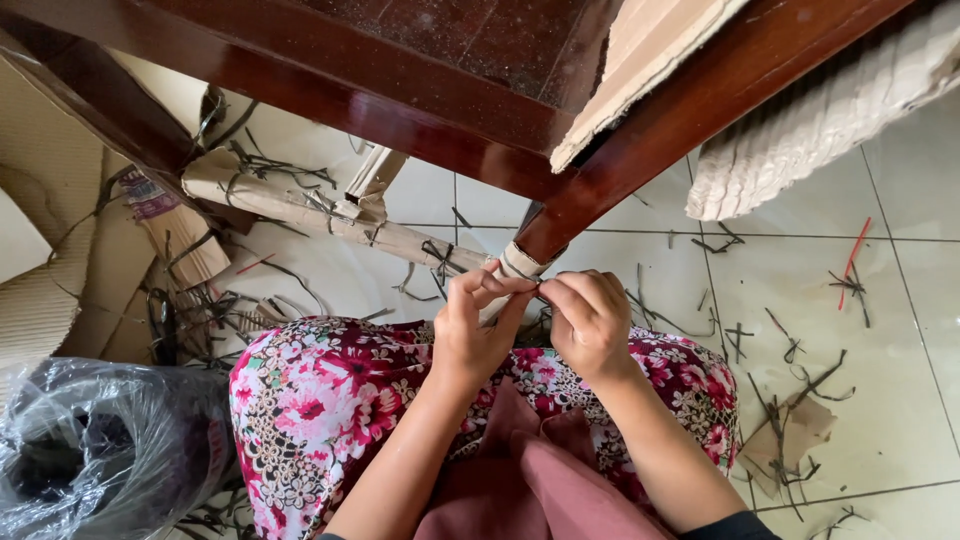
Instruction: The person sits on the floor and repairs a wooden table leg by wrapping it with a strip of cardboard and securing it with black string. They use scissors to cut the string and cardboard, then tie knots to fasten the material around the leg.
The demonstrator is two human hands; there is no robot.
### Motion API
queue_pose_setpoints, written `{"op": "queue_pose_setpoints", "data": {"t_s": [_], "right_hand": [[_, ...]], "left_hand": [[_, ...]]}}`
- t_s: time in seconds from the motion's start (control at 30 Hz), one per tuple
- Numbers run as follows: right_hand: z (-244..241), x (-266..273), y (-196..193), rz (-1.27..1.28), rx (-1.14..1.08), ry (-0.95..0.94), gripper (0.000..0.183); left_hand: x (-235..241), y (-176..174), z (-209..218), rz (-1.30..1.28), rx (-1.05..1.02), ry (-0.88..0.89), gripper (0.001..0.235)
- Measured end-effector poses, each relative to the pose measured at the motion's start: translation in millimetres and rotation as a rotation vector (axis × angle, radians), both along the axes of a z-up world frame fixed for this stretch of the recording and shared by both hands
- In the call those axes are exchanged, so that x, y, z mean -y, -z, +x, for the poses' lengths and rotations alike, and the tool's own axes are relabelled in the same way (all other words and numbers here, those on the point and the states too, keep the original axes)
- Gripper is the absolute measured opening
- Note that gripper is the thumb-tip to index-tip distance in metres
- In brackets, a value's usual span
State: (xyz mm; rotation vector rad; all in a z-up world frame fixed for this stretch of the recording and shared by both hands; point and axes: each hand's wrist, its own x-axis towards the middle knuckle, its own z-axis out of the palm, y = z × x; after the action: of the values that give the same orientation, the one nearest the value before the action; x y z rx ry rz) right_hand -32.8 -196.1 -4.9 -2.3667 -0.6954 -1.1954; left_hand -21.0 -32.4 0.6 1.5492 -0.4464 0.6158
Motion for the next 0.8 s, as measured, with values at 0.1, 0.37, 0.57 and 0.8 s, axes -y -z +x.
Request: {"op": "queue_pose_setpoints", "data": {"t_s": [0.1, 0.37, 0.57, 0.8], "right_hand": [[-0.8, 3.4, 9.0, 0.197, -0.282, -0.101, 0.011], [-13.0, -16.2, -33.0, 0.381, -0.498, -0.19, 0.007], [-16.5, -21.7, -40.1, 0.412, -0.394, -0.115, 0.002], [-1.0, 7.0, -21.2, 0.622, -0.388, 0.001, 0.026]], "left_hand": [[-4.7, -0.9, -6.6, -0.021, -0.218, 0.052, 0.042], [-13.0, -3.3, -5.2, -0.412, -0.814, 0.398, 0.066], [-6.2, 7.0, -3.6, -0.601, -0.73, 0.349, 0.056], [-3.3, 30.6, 12.9, -0.972, -0.723, 0.285, 0.049]]}}
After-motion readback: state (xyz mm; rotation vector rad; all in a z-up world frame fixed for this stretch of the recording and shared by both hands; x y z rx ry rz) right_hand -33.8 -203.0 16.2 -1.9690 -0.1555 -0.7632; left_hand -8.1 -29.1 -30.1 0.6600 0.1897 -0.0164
